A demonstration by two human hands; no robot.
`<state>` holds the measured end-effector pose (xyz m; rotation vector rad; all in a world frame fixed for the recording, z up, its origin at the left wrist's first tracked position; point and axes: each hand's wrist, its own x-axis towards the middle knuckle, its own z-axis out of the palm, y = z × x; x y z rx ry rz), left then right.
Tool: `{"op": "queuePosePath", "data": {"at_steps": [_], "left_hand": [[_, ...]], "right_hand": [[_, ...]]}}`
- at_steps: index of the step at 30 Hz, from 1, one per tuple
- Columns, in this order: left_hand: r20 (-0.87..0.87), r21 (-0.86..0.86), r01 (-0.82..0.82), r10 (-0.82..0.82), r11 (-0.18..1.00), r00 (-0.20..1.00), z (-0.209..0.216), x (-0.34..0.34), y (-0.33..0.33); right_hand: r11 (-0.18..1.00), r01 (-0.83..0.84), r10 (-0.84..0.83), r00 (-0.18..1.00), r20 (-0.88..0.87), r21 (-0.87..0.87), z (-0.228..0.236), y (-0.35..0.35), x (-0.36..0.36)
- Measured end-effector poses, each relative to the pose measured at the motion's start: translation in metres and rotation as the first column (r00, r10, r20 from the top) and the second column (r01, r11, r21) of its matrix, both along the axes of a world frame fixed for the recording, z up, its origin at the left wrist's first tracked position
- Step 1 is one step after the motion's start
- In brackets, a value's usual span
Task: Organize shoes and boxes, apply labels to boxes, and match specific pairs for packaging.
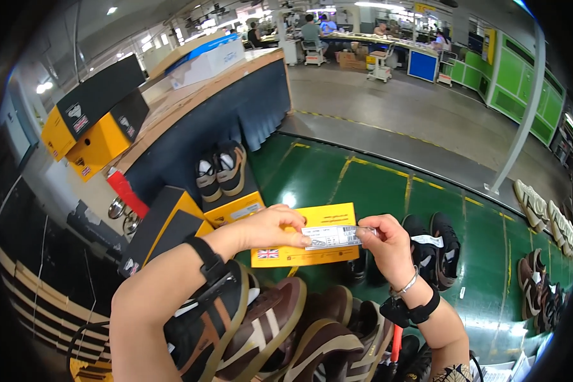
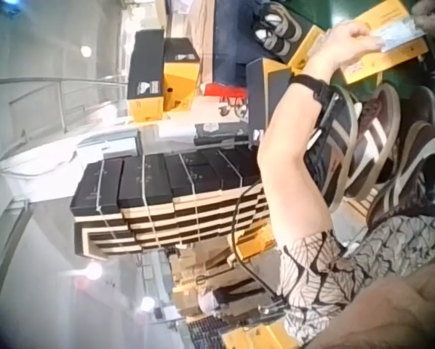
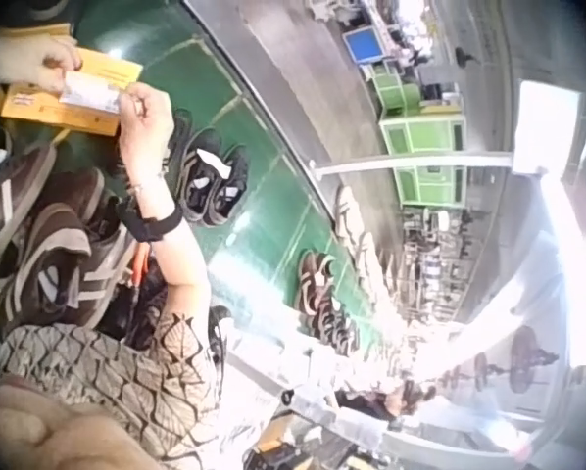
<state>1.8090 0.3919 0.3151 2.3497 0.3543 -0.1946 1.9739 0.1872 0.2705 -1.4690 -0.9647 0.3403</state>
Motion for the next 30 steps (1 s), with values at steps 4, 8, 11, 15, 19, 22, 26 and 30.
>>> {"op": "queuePosePath", "data": {"at_steps": [4,8,11,15,19,22,26,30], "left_hand": [[0.076,-0.023,-0.081,0.082,0.996,0.994,-0.002,-0.001,0.0],[0.071,0.089,-0.09,0.084,0.992,0.994,-0.001,-0.004,0.0],[0.068,0.159,-0.077,0.066,0.984,0.995,-0.002,-0.003,0.003],[0.031,0.179,-0.021,0.016,0.984,0.999,0.002,-0.003,0.004],[-0.005,0.232,0.034,-0.034,0.972,0.999,0.001,-0.004,0.007],[-0.015,0.255,0.044,-0.041,0.966,0.999,0.001,-0.005,0.007],[-0.004,0.251,0.03,-0.03,0.967,1.0,0.0,-0.006,0.007],[0.027,0.272,0.048,-0.057,0.961,0.998,-0.002,-0.006,0.008]], "right_hand": [[1.0,-0.02,0.021,1.0,0.004,-0.016,-0.009,0.011,-0.013],[0.995,-0.023,0.025,0.999,0.021,-0.098,-0.009,0.015,-0.011],[0.996,0.016,0.019,0.932,0.361,-0.093,-0.007,0.02,-0.007],[0.975,-0.036,0.062,0.992,0.11,-0.22,-0.007,0.028,-0.005],[0.944,0.013,0.035,0.989,0.141,-0.33,0.003,0.031,-0.011],[0.927,0.067,0.035,0.964,0.263,-0.369,0.005,0.032,-0.013],[0.935,0.087,0.014,0.96,0.279,-0.345,0.003,0.033,-0.014],[0.939,0.106,-0.007,0.956,0.292,-0.327,0.0,0.032,-0.014]]}}
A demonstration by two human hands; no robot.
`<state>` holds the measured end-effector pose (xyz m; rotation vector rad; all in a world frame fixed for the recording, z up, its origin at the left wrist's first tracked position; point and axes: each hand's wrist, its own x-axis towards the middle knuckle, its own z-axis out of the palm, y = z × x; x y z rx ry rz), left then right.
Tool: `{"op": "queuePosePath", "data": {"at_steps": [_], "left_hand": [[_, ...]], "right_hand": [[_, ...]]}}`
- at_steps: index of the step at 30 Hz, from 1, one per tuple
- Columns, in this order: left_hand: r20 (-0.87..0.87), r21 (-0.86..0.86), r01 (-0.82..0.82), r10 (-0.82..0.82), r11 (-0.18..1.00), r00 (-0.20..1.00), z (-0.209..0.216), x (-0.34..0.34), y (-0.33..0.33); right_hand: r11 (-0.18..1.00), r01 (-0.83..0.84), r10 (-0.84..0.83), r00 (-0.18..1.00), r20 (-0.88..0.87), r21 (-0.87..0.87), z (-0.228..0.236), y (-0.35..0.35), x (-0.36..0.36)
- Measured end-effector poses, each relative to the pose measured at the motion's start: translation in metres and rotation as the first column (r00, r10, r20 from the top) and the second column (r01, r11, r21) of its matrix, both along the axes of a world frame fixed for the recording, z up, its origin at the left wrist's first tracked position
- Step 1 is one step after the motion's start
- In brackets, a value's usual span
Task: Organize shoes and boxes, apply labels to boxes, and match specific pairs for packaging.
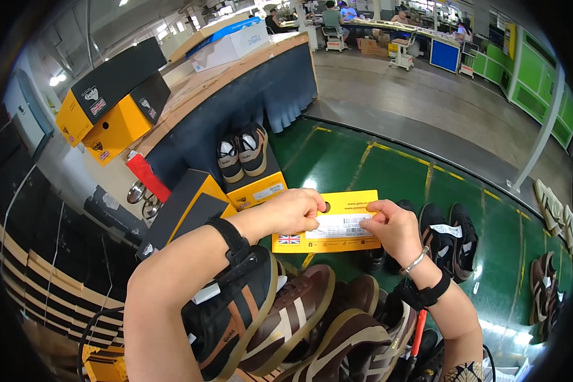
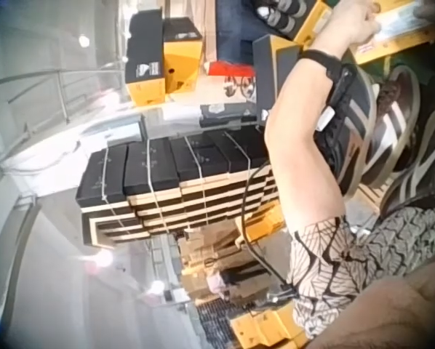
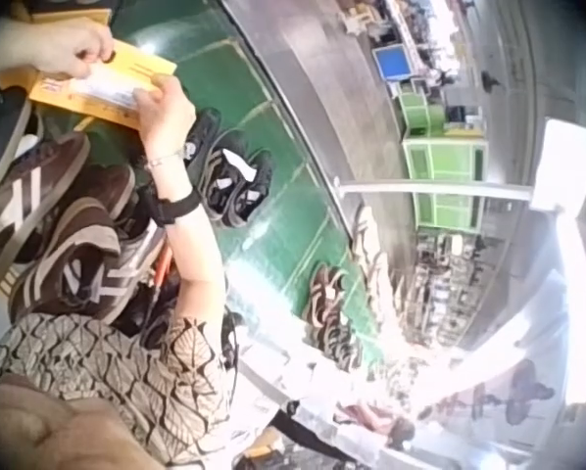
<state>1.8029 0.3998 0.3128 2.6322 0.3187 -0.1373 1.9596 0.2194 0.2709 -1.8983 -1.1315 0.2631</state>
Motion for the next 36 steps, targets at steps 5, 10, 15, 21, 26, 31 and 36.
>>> {"op": "queuePosePath", "data": {"at_steps": [5,10,15,21,26,31,36], "left_hand": [[0.071,0.036,0.061,-0.063,0.997,0.995,-0.001,-0.007,0.004],[0.017,0.013,-0.01,0.01,1.0,1.0,0.005,-0.006,0.002],[0.035,0.024,0.0,-0.001,1.0,0.999,0.002,-0.009,0.003],[0.022,0.014,-0.04,0.04,0.999,0.999,0.003,-0.011,0.003],[0.112,0.104,0.054,-0.065,0.993,0.992,-0.002,-0.012,0.006],[0.042,0.183,-0.032,0.025,0.983,0.999,0.011,-0.014,0.003],[0.122,-0.034,-0.209,0.212,0.977,0.97,-0.01,-0.027,0.029]], "right_hand": [[0.985,-0.075,0.052,0.988,0.147,0.156,-0.006,0.008,0.001],[0.985,-0.074,0.053,0.989,0.136,0.155,-0.008,0.009,0.003],[0.986,-0.074,0.056,0.991,0.122,0.148,-0.008,0.009,0.001],[0.98,-0.094,0.067,0.986,0.153,0.178,-0.007,0.011,-0.002],[0.989,-0.108,0.069,0.943,0.326,0.104,-0.01,0.013,-0.01],[0.986,-0.025,-0.038,0.929,0.369,0.165,0.001,0.01,-0.02],[0.83,-0.554,0.413,0.692,0.592,0.068,-0.015,0.019,-0.057]]}}
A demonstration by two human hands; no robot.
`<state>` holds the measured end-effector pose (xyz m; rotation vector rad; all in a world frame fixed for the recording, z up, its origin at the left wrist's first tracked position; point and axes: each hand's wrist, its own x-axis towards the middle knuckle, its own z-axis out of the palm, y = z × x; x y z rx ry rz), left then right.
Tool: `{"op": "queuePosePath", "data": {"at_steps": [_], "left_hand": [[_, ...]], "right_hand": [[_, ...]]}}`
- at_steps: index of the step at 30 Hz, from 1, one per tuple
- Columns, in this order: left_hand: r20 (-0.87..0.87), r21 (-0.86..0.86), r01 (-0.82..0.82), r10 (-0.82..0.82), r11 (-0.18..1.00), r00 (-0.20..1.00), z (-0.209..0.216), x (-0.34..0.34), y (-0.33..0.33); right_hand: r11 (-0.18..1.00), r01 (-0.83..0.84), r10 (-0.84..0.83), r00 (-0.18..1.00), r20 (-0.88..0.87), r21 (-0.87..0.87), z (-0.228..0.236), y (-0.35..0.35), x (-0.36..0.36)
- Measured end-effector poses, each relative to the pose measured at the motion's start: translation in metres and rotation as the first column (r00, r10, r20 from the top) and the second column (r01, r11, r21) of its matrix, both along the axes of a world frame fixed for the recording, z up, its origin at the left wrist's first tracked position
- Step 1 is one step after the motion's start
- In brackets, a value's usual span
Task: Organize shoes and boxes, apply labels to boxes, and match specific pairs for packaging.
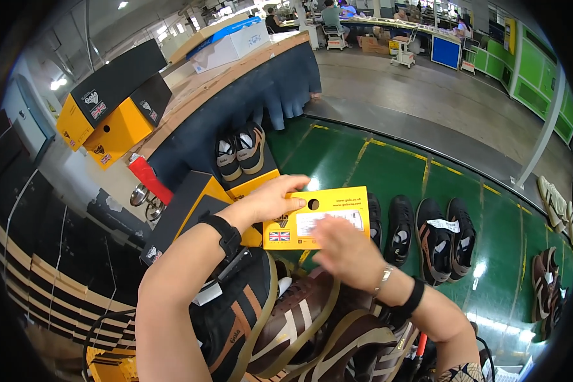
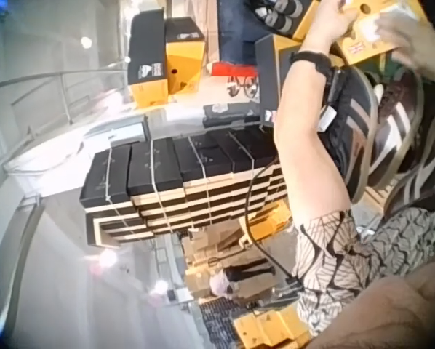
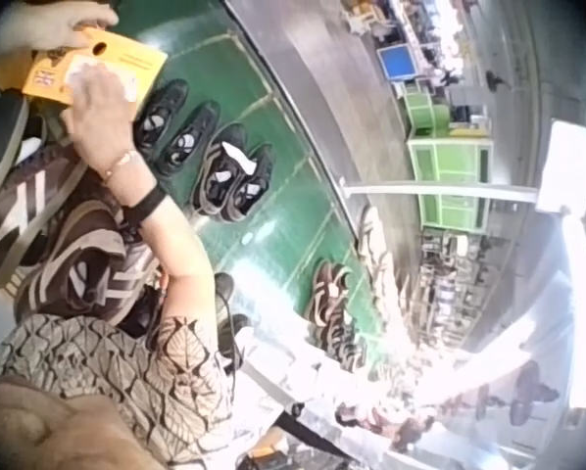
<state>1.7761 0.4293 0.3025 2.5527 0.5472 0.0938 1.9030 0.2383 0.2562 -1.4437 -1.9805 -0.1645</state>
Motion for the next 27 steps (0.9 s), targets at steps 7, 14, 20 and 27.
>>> {"op": "queuePosePath", "data": {"at_steps": [7,14,20,27], "left_hand": [[-0.022,-0.372,-0.135,0.137,0.918,0.99,0.003,0.003,0.002],[-0.208,-0.229,-0.24,0.193,0.943,0.959,0.025,0.001,-0.011],[-0.398,0.165,-0.087,0.147,0.982,0.905,0.042,0.044,-0.032],[-0.21,0.47,-0.243,0.375,0.849,0.903,0.06,0.048,-0.014]], "right_hand": [[0.99,0.025,0.006,0.977,0.214,-0.142,-0.016,0.03,-0.028],[0.944,0.044,-0.07,0.995,-0.069,-0.328,0.012,-0.018,0.07],[0.644,0.314,-0.375,0.924,0.07,-0.697,-0.104,-0.06,0.128],[0.254,0.335,-0.338,0.91,0.241,-0.907,-0.151,-0.011,0.111]]}}
